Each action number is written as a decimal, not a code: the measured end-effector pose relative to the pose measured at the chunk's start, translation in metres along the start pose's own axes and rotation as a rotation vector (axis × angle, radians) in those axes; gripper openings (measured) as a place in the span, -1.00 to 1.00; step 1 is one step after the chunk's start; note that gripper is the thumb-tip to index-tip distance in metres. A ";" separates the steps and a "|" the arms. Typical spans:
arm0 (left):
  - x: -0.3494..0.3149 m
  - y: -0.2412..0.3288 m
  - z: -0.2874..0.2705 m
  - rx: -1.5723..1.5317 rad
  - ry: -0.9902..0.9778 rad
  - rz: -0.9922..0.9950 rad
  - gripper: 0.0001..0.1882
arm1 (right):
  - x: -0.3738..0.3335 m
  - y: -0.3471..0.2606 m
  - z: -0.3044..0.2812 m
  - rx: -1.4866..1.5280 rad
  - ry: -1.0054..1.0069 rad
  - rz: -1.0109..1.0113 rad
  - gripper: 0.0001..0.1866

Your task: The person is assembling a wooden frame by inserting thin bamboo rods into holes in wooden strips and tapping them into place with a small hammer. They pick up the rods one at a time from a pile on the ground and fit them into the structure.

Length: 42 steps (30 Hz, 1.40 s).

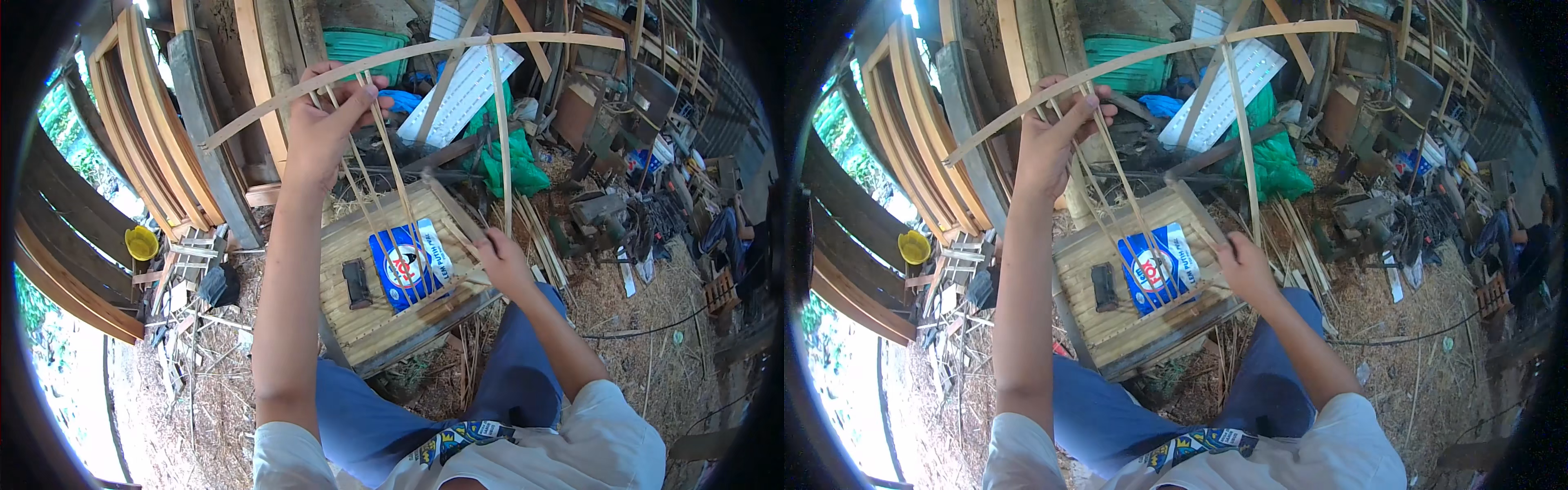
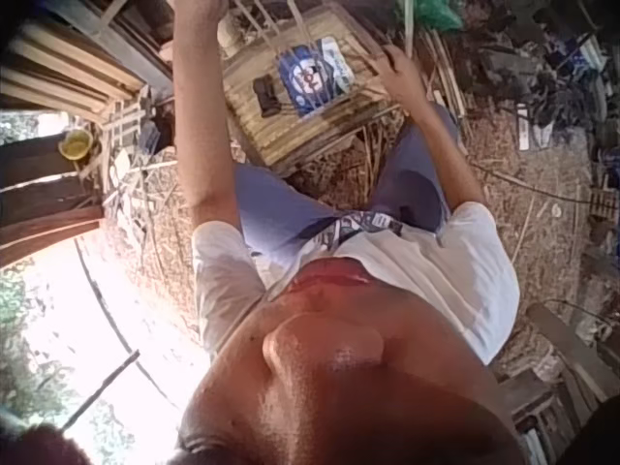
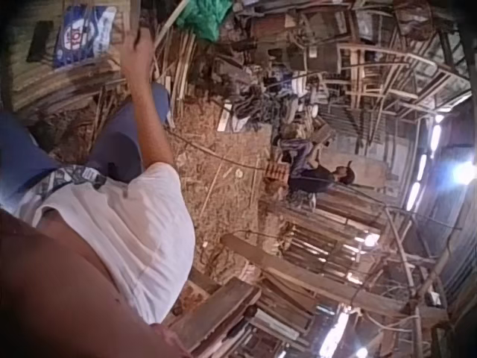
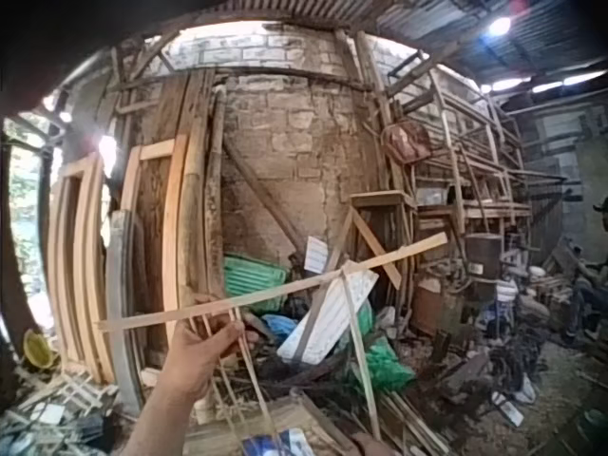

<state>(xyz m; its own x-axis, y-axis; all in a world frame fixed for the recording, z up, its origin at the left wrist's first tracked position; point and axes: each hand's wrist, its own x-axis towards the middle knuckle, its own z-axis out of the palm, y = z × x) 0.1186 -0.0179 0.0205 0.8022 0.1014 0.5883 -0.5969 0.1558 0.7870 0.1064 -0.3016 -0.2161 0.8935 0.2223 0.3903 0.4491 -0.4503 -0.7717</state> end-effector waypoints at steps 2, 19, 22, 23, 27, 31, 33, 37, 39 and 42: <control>-0.001 -0.001 -0.006 0.012 -0.107 -0.015 -0.61 | -0.012 -0.008 -0.021 0.129 -0.018 0.080 -0.76; 0.003 -0.022 -0.022 0.148 -0.082 -0.018 -0.71 | -0.096 -0.040 -0.012 0.619 -0.187 0.231 -0.82; -0.001 -0.023 -0.022 0.192 -0.059 -0.063 -0.73 | -0.092 -0.044 -0.019 0.627 -0.188 0.239 -0.80; -0.003 -0.020 -0.019 0.197 -0.057 -0.076 -0.72 | -0.090 -0.046 -0.023 0.643 -0.200 0.274 -0.79; -0.006 -0.011 -0.020 0.318 -0.061 -0.077 -0.69 | -0.079 -0.056 -0.037 0.631 -0.139 0.273 -0.79; -0.010 -0.004 -0.012 0.350 -0.132 0.015 -0.69 | -0.067 -0.063 -0.058 0.527 -0.103 0.178 -0.80; -0.010 -0.002 -0.012 0.377 -0.126 0.047 -0.68 | -0.050 -0.074 -0.072 0.514 -0.100 0.129 -0.80; -0.012 0.010 -0.011 0.401 -0.140 0.054 -0.66 | -0.012 -0.117 -0.103 0.472 -0.097 0.071 -0.80; -0.012 0.009 -0.004 0.376 -0.166 0.036 -0.68 | 0.005 -0.127 -0.113 0.421 -0.056 -0.042 -0.79; -0.012 0.009 -0.002 0.407 -0.149 0.049 -0.68 | 0.025 -0.158 -0.134 0.311 -0.090 -0.055 -0.76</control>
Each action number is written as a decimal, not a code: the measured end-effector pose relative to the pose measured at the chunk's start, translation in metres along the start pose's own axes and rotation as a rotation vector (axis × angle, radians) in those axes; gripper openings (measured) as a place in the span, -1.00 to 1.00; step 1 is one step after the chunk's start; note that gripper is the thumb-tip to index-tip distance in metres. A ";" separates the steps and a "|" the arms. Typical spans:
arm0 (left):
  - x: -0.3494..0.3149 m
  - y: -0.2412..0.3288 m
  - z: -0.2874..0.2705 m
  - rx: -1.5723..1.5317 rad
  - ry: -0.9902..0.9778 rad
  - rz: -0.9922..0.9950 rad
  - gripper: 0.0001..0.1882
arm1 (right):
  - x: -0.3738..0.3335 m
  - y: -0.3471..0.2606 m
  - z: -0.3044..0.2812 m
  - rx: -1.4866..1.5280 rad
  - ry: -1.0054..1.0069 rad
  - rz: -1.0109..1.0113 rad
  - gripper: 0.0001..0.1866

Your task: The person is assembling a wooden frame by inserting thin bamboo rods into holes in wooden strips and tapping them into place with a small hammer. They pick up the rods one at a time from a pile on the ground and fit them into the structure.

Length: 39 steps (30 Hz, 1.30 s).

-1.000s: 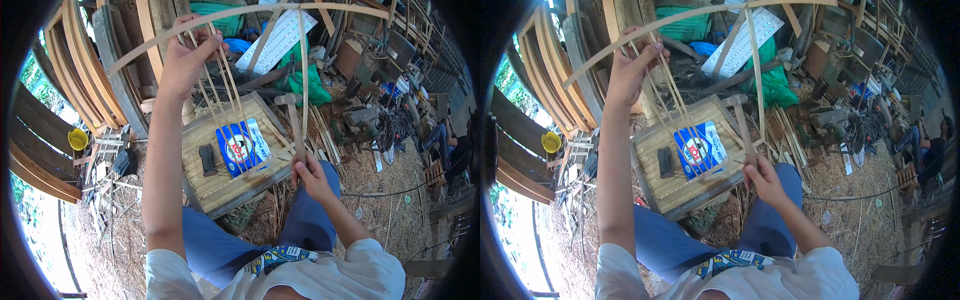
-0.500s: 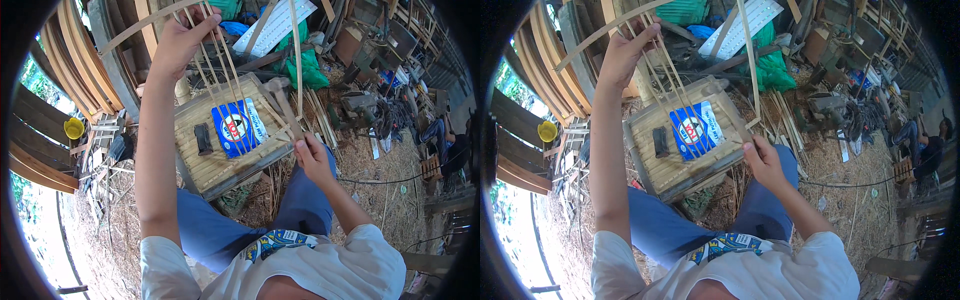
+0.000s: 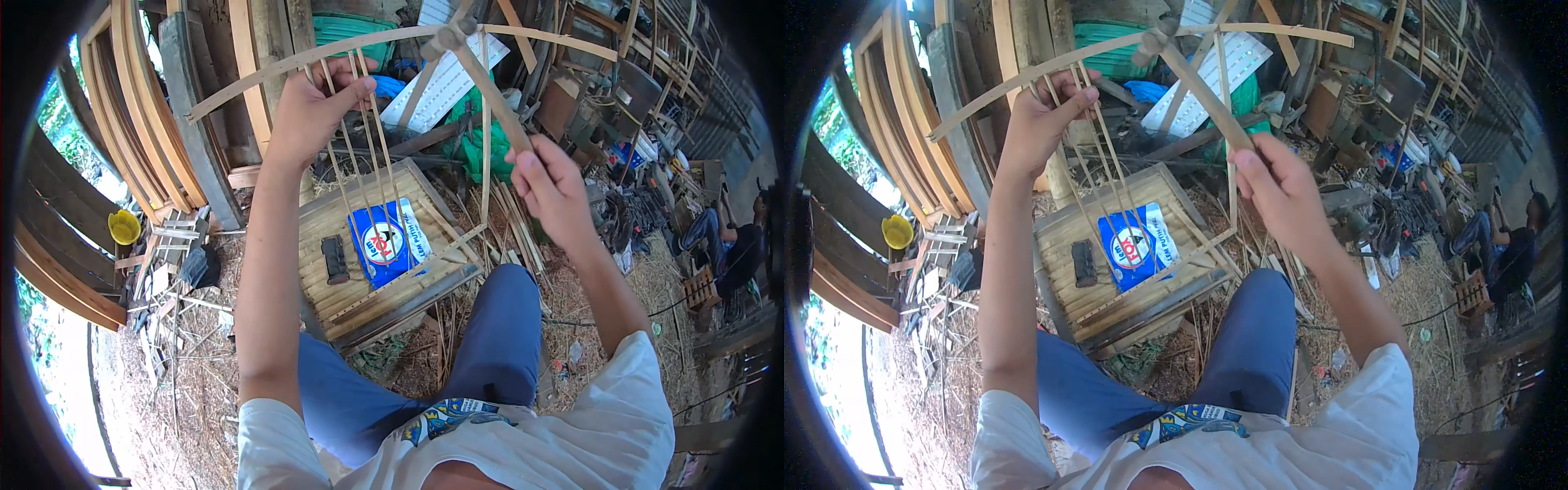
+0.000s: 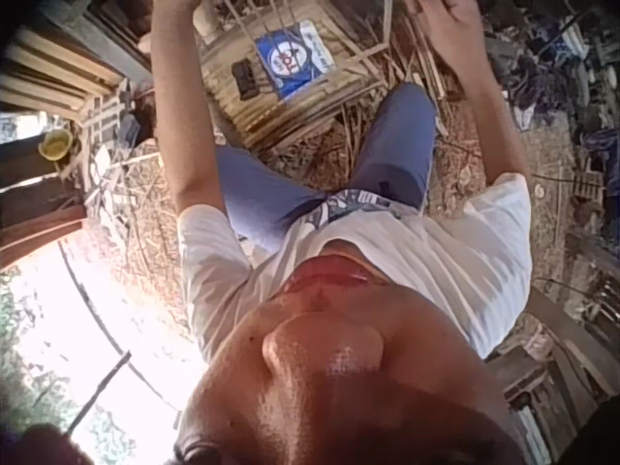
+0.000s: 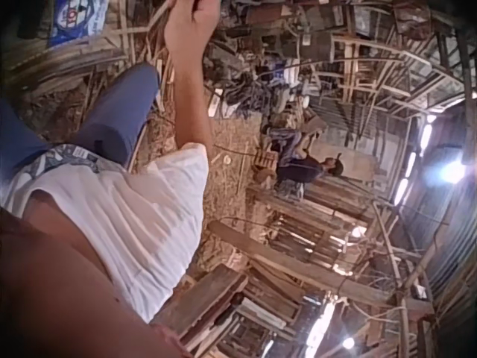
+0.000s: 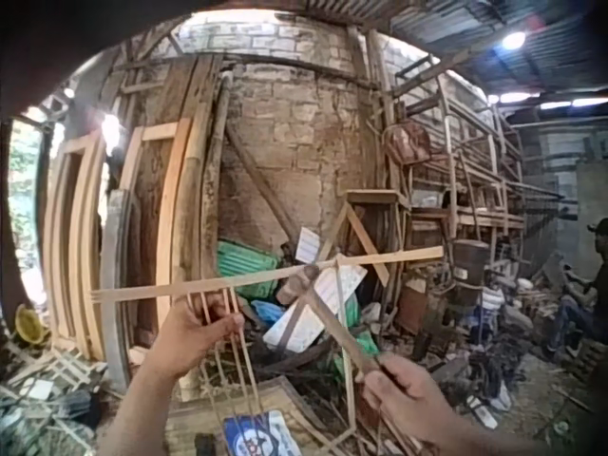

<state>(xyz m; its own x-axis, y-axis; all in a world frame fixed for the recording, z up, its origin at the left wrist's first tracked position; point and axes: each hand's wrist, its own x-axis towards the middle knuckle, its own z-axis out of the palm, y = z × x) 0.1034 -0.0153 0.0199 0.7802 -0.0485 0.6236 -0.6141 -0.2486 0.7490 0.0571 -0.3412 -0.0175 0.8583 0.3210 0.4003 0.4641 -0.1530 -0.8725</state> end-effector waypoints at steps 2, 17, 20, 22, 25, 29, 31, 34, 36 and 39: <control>-0.001 0.003 0.001 -0.016 0.004 -0.012 -0.68 | 0.008 -0.011 -0.003 -0.006 -0.007 -0.007 -0.75; -0.010 0.025 0.006 0.003 0.048 -0.109 -0.87 | -0.021 0.088 0.072 0.220 0.044 0.254 -0.81; -0.011 0.020 0.004 -0.029 0.041 -0.078 -0.87 | -0.026 0.106 0.093 0.269 0.029 0.277 -0.78; -0.010 0.020 0.004 -0.011 0.043 -0.090 -0.87 | -0.026 0.118 0.106 0.202 0.028 0.264 -0.77; -0.010 0.019 0.007 -0.013 0.047 -0.112 -0.88 | -0.025 0.133 0.122 0.263 0.045 0.233 -0.78; -0.013 0.031 0.018 0.037 0.072 -0.132 -0.81 | -0.025 0.157 0.140 0.367 0.060 0.238 -0.81; -0.016 0.034 0.020 0.031 0.093 -0.142 -0.76 | -0.026 0.167 0.147 0.434 0.074 0.263 -0.82; -0.016 0.027 0.015 0.026 0.075 -0.143 -0.70 | -0.037 0.186 0.156 0.478 0.106 0.291 -0.82; -0.018 0.029 0.020 0.047 0.088 -0.118 -0.69 | -0.045 0.193 0.151 0.483 0.107 0.318 -0.82; -0.017 0.031 0.030 0.195 0.227 -0.195 -0.71 | -0.053 0.195 0.141 0.568 0.064 0.417 -0.82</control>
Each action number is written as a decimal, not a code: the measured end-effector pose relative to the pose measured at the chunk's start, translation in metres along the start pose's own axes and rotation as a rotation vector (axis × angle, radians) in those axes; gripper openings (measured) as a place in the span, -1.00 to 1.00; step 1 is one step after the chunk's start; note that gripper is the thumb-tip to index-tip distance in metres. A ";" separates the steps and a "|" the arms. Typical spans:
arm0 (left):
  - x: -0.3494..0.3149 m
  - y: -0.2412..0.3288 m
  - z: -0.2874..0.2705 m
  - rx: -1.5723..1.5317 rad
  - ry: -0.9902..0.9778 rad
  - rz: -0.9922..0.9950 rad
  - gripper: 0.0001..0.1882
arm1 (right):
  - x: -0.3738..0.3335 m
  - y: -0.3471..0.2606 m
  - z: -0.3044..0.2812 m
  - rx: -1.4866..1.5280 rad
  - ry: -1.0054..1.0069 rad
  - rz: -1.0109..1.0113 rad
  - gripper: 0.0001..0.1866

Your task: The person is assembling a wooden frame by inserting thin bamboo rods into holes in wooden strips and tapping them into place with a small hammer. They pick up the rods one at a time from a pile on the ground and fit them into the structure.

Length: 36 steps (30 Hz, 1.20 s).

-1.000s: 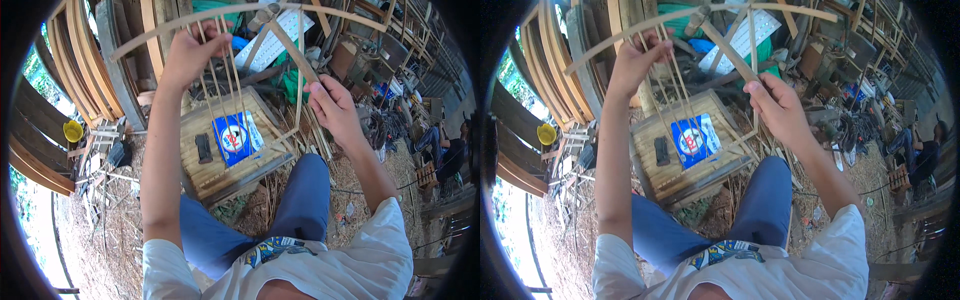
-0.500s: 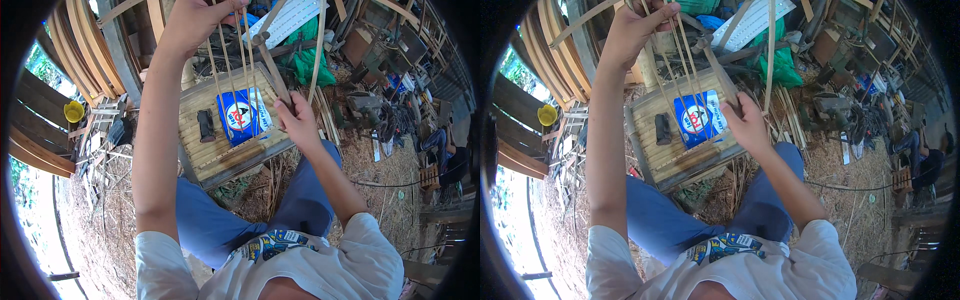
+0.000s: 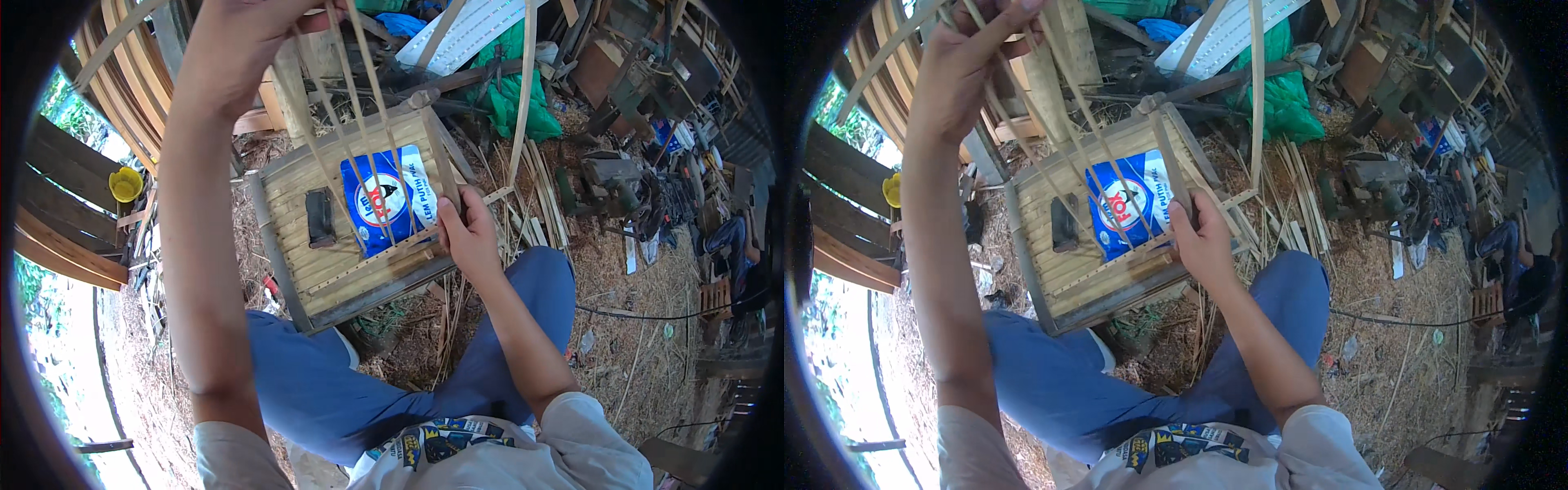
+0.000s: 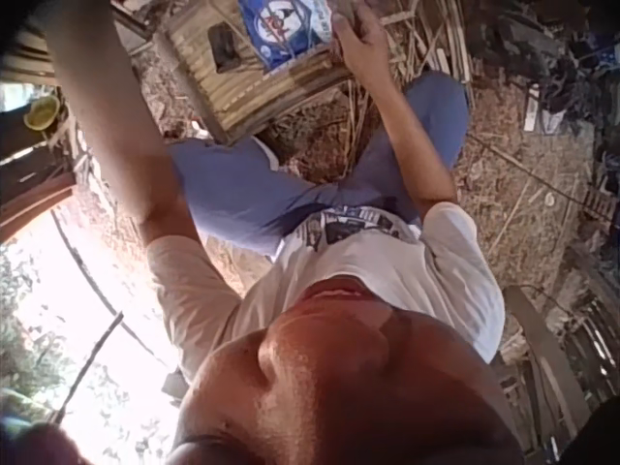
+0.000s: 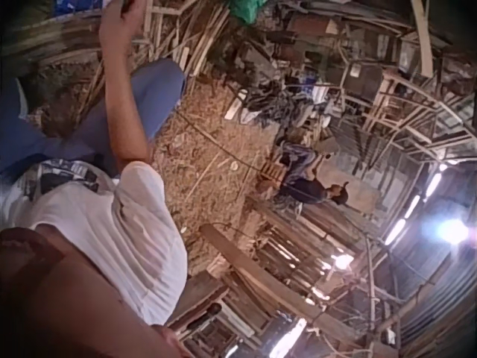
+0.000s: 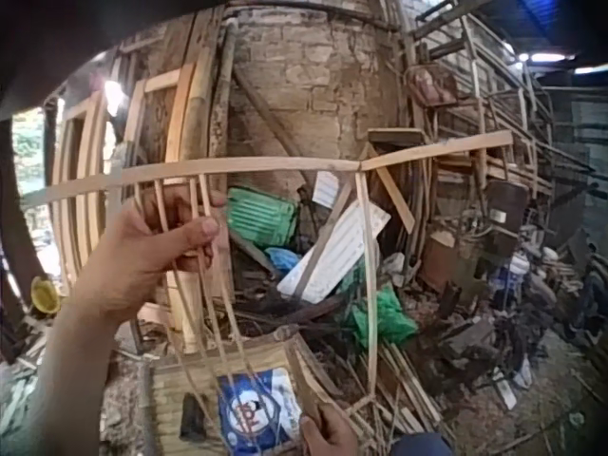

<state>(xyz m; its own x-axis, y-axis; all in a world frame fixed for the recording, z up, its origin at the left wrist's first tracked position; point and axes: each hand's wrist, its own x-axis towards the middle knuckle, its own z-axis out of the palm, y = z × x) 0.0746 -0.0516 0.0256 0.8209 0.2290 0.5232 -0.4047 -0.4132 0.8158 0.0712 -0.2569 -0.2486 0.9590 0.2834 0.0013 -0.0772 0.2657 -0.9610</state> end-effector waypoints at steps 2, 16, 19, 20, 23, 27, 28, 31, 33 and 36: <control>0.003 0.004 0.004 0.074 0.039 0.003 -0.74 | 0.001 -0.001 -0.009 -0.193 0.053 -0.134 -0.82; 0.005 -0.022 0.008 -0.311 -0.087 0.167 -0.74 | -0.017 -0.114 -0.018 -0.222 -0.036 -0.300 -0.84; 0.003 -0.016 0.013 -0.382 -0.073 0.120 -0.74 | -0.028 -0.165 -0.015 -0.234 -0.072 -0.304 -0.65; 0.004 -0.017 0.014 -0.388 -0.066 0.112 -0.75 | -0.031 -0.186 -0.014 -0.274 -0.078 -0.327 -0.59; 0.008 -0.026 0.010 -0.383 -0.056 0.134 -0.77 | -0.034 -0.246 -0.001 -0.458 -0.104 -0.491 -0.46; 0.001 -0.022 0.009 -0.531 -0.064 0.069 -0.79 | -0.039 -0.314 0.017 -0.628 -0.143 -0.497 -0.53; 0.000 -0.021 0.010 -0.516 -0.084 0.082 -0.80 | -0.040 -0.320 0.019 -0.638 -0.139 -0.501 -0.53; -0.003 -0.018 0.008 -0.468 -0.114 0.096 -0.80 | -0.034 -0.324 0.025 -0.559 -0.105 -0.431 -0.60; -0.006 -0.017 0.007 -0.427 -0.124 0.084 -0.78 | -0.020 -0.309 0.022 -0.589 -0.107 -0.425 -0.67; -0.007 -0.013 0.011 -0.432 -0.125 0.122 -0.74 | -0.003 -0.272 0.023 -0.373 -0.096 -0.455 -0.71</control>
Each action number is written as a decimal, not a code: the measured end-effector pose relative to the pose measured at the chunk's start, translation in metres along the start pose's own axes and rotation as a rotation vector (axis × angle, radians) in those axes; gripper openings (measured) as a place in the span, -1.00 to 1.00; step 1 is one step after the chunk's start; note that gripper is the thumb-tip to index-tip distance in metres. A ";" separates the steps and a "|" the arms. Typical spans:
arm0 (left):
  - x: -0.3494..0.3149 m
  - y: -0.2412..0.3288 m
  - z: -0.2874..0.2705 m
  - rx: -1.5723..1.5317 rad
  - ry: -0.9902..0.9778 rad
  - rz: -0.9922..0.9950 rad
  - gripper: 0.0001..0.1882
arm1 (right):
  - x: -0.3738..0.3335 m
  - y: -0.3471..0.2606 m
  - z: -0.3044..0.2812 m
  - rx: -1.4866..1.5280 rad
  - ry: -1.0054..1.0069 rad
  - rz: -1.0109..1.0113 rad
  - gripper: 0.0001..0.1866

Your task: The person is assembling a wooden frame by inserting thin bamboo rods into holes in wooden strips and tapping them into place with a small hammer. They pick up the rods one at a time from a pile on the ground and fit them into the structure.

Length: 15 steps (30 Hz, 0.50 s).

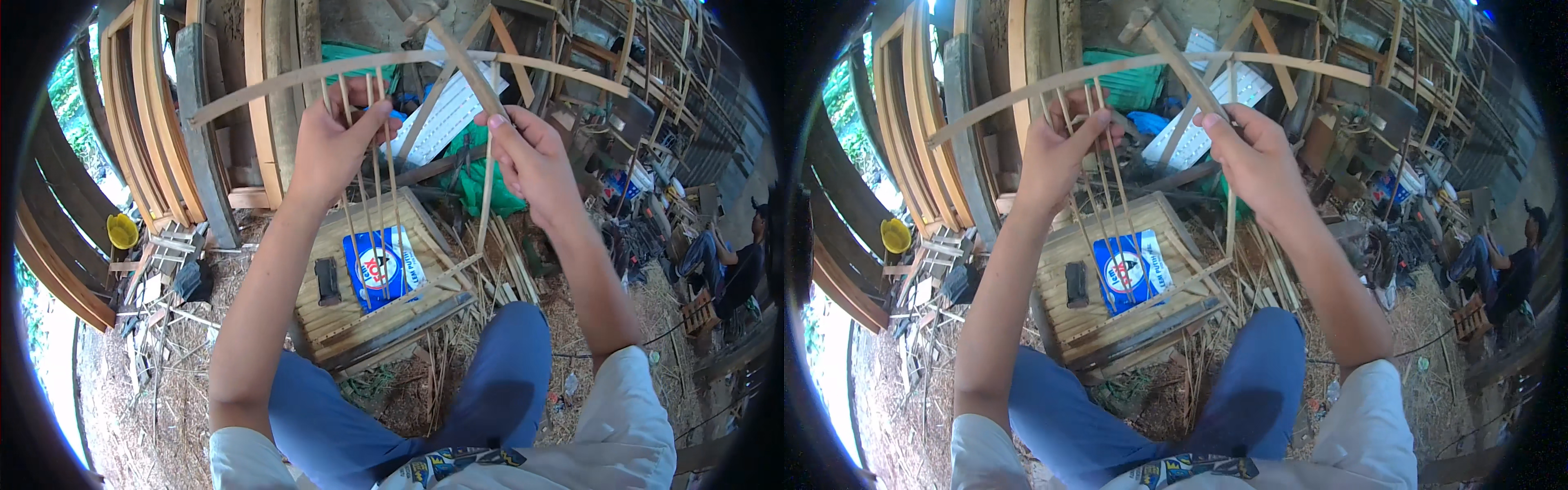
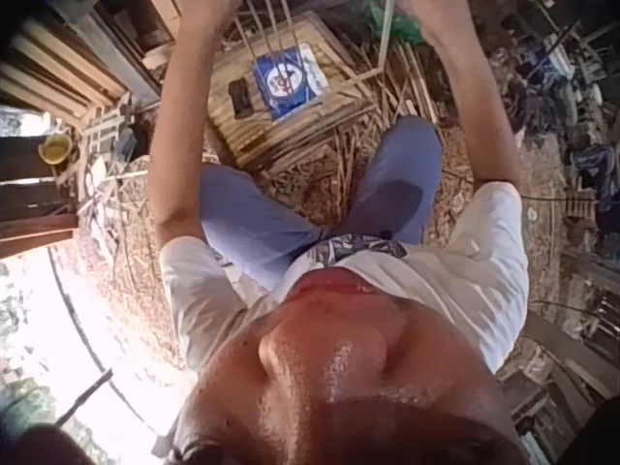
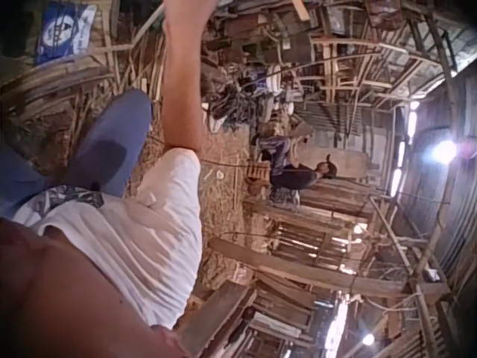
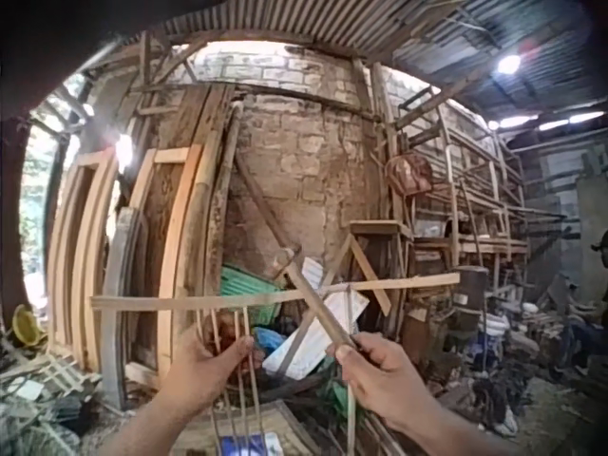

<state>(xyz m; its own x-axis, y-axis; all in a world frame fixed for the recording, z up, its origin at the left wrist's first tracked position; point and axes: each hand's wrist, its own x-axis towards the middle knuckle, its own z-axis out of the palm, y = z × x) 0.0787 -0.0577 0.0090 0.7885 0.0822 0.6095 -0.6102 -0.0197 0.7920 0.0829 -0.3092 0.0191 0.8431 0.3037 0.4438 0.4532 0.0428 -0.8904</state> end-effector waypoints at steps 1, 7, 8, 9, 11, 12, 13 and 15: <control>0.001 -0.002 0.002 0.005 0.003 -0.007 -0.74 | 0.000 0.013 0.008 0.006 -0.003 0.006 -0.71; -0.005 -0.003 0.009 0.026 0.027 0.164 -0.65 | -0.009 0.062 0.047 0.028 0.232 -0.113 -0.69; -0.006 -0.003 0.011 0.071 0.011 0.159 -0.56 | -0.003 0.059 0.044 -0.055 0.244 -0.167 -0.64; -0.007 -0.001 0.013 0.062 0.010 0.154 -0.56 | 0.006 0.057 0.041 -0.063 0.247 -0.162 -0.64; -0.009 0.008 0.019 0.013 0.078 0.016 -0.73 | 0.023 0.046 0.034 -0.180 0.236 -0.336 -0.58; -0.008 0.010 0.021 0.007 0.081 0.014 -0.73 | 0.027 0.033 0.033 -0.186 0.233 -0.333 -0.58; -0.007 0.011 0.024 0.028 0.098 -0.006 -0.74 | 0.029 0.016 0.033 -0.143 0.221 -0.278 -0.72; -0.006 0.012 0.025 0.082 0.131 -0.043 -0.75 | 0.035 0.006 0.032 -0.100 0.209 -0.224 -0.71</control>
<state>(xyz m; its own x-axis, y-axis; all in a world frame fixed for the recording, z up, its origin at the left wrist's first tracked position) 0.0683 -0.0836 0.0158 0.7940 0.2135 0.5692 -0.5633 -0.0938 0.8209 0.1055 -0.2680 0.0262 0.7558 0.0946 0.6480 0.6516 -0.0107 -0.7585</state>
